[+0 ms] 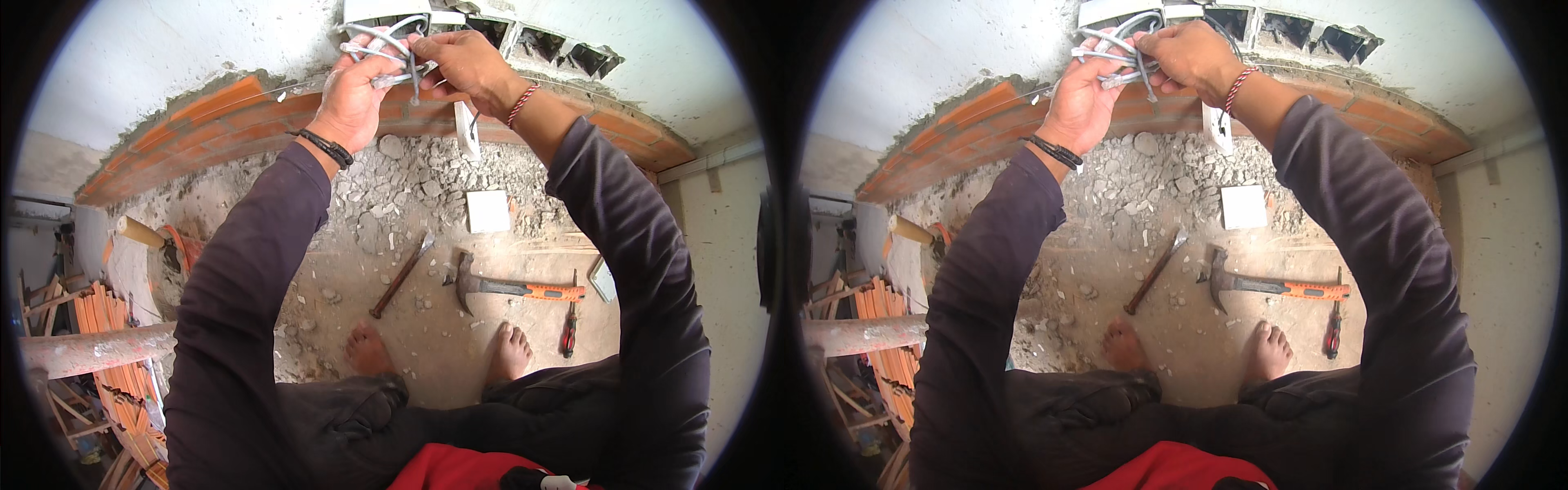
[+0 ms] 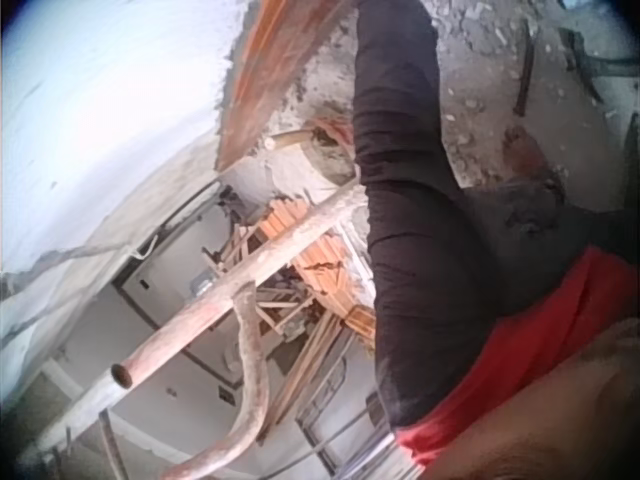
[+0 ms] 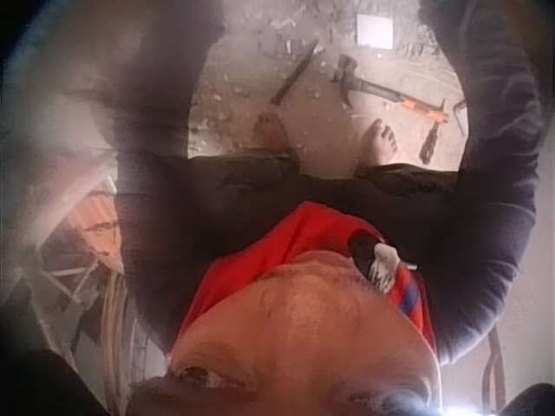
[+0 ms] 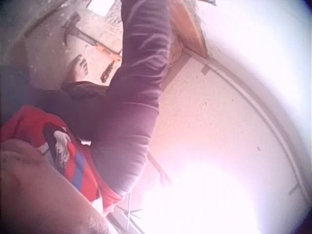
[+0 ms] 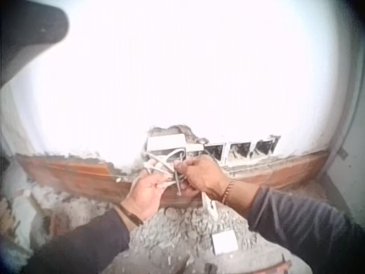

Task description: The person organizes electrical wires within junction boxes on a wall and uses a hammer and chisel to remove masonry debris from around the boxes.

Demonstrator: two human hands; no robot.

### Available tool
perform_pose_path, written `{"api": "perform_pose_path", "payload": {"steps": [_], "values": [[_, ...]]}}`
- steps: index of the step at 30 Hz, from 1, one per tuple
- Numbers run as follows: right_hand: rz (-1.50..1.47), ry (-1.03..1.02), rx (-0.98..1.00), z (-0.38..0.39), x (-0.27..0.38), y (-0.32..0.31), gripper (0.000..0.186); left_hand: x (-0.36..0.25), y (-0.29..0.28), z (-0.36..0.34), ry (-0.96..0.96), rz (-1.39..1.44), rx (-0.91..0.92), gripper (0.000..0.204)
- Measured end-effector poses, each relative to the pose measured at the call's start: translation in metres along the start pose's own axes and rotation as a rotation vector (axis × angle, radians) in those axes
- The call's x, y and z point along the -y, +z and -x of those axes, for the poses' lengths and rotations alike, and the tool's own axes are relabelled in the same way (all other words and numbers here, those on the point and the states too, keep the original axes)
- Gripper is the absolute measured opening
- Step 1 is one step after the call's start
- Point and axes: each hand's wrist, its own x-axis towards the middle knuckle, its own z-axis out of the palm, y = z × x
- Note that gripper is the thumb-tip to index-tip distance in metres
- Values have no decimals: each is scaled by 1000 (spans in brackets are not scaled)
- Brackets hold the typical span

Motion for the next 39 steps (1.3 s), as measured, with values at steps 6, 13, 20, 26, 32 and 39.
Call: {"api": "perform_pose_path", "payload": {"steps": [6,13,20,26,32,39], "values": [[233,-48,-34,7,11,1,36,13,9,1,12,-69,-237,45],[450,-431,-55,-14,10,-20,21,27,13,11,165,-219,-229,48],[476,-423,-27,-20,10,-14,17,30,23,19,212,-310,-285,42],[532,-402,-414,-20,-10,-32,22,30,21,13,277,-320,-425,27],[800,-592,-391,-20,-31,-45,39,27,6,10,336,-376,-404,23],[1026,-578,-403,-36,-25,-34,36,25,-3,15,238,-557,-375,23]]}}
